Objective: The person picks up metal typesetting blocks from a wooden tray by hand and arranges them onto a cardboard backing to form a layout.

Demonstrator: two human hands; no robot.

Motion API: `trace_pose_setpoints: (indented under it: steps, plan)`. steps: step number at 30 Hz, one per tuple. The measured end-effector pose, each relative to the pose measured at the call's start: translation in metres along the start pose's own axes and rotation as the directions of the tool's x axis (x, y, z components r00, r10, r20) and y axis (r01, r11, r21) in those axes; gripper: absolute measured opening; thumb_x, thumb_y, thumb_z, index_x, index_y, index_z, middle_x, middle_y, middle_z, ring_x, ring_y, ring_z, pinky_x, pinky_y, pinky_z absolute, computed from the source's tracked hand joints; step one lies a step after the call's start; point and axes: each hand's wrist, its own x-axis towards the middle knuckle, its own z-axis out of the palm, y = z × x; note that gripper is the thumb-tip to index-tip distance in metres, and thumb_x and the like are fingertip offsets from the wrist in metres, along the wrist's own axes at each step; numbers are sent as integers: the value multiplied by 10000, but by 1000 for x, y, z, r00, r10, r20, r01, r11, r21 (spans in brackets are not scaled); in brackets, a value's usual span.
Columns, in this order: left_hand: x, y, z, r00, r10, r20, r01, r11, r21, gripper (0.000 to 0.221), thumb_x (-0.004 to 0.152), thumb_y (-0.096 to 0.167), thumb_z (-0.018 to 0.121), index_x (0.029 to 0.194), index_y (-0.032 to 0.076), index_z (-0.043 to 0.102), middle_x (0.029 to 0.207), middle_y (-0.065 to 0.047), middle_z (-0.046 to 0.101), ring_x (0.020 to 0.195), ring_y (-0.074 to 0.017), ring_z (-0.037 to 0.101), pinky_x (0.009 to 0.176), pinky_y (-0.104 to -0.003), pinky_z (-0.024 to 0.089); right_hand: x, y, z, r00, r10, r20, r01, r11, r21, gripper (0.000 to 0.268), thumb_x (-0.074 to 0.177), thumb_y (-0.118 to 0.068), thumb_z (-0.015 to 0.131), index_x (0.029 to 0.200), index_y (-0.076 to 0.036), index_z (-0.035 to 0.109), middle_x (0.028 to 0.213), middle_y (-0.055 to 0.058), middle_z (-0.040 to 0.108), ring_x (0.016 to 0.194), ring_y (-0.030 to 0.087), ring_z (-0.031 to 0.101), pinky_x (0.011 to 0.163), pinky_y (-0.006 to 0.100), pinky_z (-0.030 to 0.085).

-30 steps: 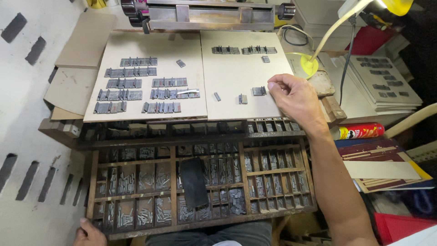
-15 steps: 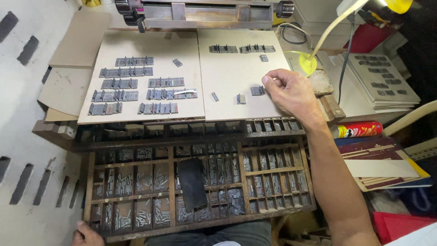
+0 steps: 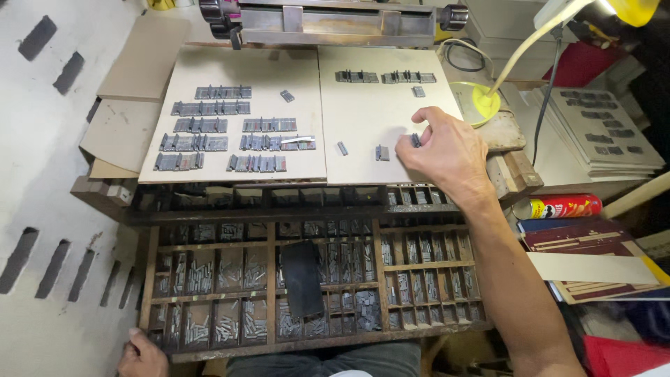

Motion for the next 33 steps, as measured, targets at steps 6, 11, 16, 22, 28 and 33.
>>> trace_pose_setpoints:
  steps: [6,11,16,22,28,33]
  plan:
    - [-2,21,-17,997,-24,74,21,999,47,751,1351,452,496,890,-101,706,748,-352,608,660,-518,547,644,-571,405,-9,3,-9,1000,-19,21,18,998,64,507,853,-392,582,1307,-173,633,755,-36,576,739,155,571,731,377,484]
    - [-6,18,-18,999,-9,51,5,998,61,719,1364,430,550,846,-43,708,642,-239,552,607,-338,498,626,-491,387,-22,-4,-14,998,-20,64,14,996,94,471,849,-446,576,1245,-210,667,802,-45,580,737,155,568,705,368,467]
    - [-4,18,-10,999,17,28,-20,994,110,669,1375,349,557,863,-35,753,691,-226,646,636,-365,571,650,-475,439,-20,15,-27,978,-65,196,3,954,300,417,964,-364,588,1334,-188,670,842,-20,705,706,94,638,703,269,571]
    - [-6,36,-28,1000,4,20,-6,995,99,651,1321,408,547,887,-40,735,774,-291,639,689,-465,568,684,-537,432,-17,14,-8,887,-453,-89,460,855,238,277,1009,-215,562,1210,-75,692,1201,108,691,1156,224,609,1025,426,483]
    - [-1,52,-39,972,-185,145,179,982,53,738,1281,523,481,896,-43,759,784,-297,676,716,-480,591,688,-557,432,-7,7,-9,816,-573,-83,576,791,203,228,1023,-155,546,1184,-90,694,1188,109,714,1132,227,647,1028,444,495]
    - [2,40,-28,962,-210,175,208,978,31,786,1295,543,481,851,-52,743,764,-247,686,715,-414,602,683,-512,437,-24,8,-31,980,-200,-2,194,946,259,308,1025,-210,527,1278,-116,675,1300,89,690,1134,195,638,980,426,521]
